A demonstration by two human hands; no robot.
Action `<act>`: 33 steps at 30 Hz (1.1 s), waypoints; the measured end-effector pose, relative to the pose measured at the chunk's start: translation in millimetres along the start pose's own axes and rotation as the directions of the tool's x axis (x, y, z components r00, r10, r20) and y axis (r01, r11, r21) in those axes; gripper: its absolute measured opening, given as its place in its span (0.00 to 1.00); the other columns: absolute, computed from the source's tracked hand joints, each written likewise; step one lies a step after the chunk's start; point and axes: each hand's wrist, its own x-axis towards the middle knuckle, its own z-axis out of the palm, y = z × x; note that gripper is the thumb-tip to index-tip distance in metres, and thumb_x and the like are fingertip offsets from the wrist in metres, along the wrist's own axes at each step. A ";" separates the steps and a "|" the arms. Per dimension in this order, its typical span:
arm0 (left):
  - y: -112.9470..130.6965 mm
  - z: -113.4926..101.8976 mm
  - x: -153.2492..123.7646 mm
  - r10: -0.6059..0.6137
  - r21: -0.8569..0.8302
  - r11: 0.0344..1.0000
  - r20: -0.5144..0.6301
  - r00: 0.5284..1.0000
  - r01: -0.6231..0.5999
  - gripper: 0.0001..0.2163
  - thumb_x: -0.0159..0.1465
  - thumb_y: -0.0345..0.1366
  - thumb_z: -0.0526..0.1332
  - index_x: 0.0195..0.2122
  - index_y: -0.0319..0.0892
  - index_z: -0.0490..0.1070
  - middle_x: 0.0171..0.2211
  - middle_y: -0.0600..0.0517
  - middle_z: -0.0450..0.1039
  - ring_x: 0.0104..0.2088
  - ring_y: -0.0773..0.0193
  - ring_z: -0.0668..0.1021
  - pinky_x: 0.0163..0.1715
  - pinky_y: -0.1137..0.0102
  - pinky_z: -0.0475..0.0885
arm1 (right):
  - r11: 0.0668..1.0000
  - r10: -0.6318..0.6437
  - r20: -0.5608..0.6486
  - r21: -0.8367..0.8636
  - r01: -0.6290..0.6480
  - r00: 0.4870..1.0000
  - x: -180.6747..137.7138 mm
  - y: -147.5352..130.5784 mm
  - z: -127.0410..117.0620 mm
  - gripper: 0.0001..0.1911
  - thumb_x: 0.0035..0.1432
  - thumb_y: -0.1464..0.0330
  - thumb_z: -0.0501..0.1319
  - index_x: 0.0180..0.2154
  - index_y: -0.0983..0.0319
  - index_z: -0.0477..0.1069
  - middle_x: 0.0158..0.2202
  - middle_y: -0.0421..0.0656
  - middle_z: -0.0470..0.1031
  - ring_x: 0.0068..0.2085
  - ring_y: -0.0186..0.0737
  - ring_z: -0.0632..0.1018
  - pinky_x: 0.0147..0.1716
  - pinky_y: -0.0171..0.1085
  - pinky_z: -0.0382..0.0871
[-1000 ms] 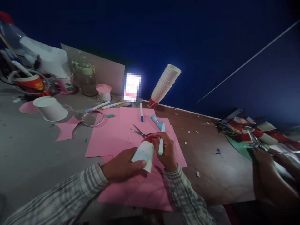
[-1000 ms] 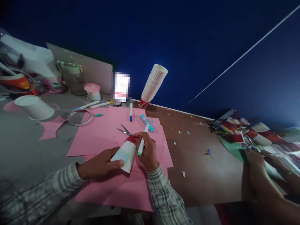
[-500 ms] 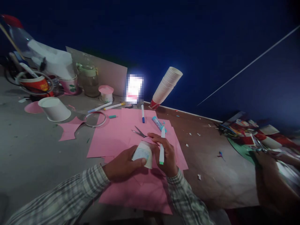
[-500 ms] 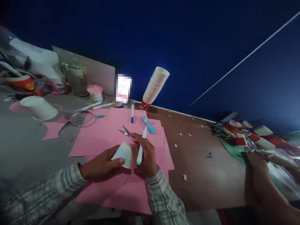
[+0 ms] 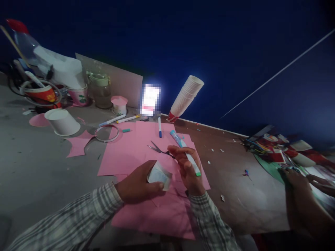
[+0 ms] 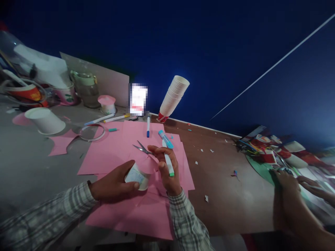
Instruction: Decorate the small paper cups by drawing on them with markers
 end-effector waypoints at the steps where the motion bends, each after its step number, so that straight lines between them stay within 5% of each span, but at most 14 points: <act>1: -1.1 0.2 0.0 0.004 -0.015 1.000 0.011 1.000 -0.004 0.19 0.60 0.51 0.67 0.39 0.41 0.67 0.37 0.52 0.71 0.35 0.61 0.71 0.36 0.66 0.69 | 0.999 0.039 0.006 0.020 -0.039 0.999 0.9 0.3 -0.6 0.25 0.66 0.44 0.56 0.51 0.55 0.66 0.57 0.56 0.79 0.58 0.57 0.81 0.53 0.57 0.78; 6: -2.8 0.6 0.2 0.017 0.031 0.999 0.022 1.000 -0.018 0.19 0.61 0.51 0.66 0.39 0.42 0.66 0.38 0.52 0.70 0.36 0.61 0.71 0.39 0.65 0.69 | 0.984 0.137 0.119 0.093 -0.149 0.983 2.3 -6.2 -1.6 0.27 0.63 0.42 0.60 0.50 0.55 0.66 0.56 0.55 0.80 0.58 0.58 0.81 0.50 0.55 0.80; 12: -5.7 2.1 -1.2 0.007 0.111 0.994 0.020 1.000 -0.009 0.18 0.60 0.49 0.67 0.40 0.42 0.66 0.37 0.53 0.69 0.35 0.60 0.71 0.38 0.65 0.68 | 0.997 0.064 0.209 0.030 -0.072 0.976 2.7 -16.2 1.5 0.19 0.66 0.53 0.64 0.54 0.55 0.70 0.57 0.50 0.79 0.60 0.51 0.79 0.60 0.52 0.73; 20: -5.1 4.3 -0.4 -0.015 0.103 0.995 0.029 0.999 0.012 0.16 0.58 0.47 0.69 0.38 0.42 0.67 0.34 0.55 0.68 0.34 0.60 0.70 0.37 0.65 0.67 | 0.978 0.196 0.189 0.036 -0.207 0.962 8.7 -21.5 3.7 0.10 0.67 0.58 0.64 0.46 0.56 0.73 0.50 0.46 0.84 0.53 0.48 0.83 0.54 0.48 0.75; 33: 1.4 5.7 1.2 -0.001 0.160 0.987 0.054 0.999 -0.007 0.15 0.57 0.46 0.68 0.36 0.42 0.67 0.36 0.52 0.70 0.33 0.60 0.71 0.34 0.66 0.65 | 0.893 0.418 0.193 0.094 -0.441 0.888 7.5 -16.1 0.2 0.09 0.68 0.59 0.63 0.43 0.57 0.75 0.49 0.46 0.85 0.55 0.48 0.81 0.59 0.50 0.70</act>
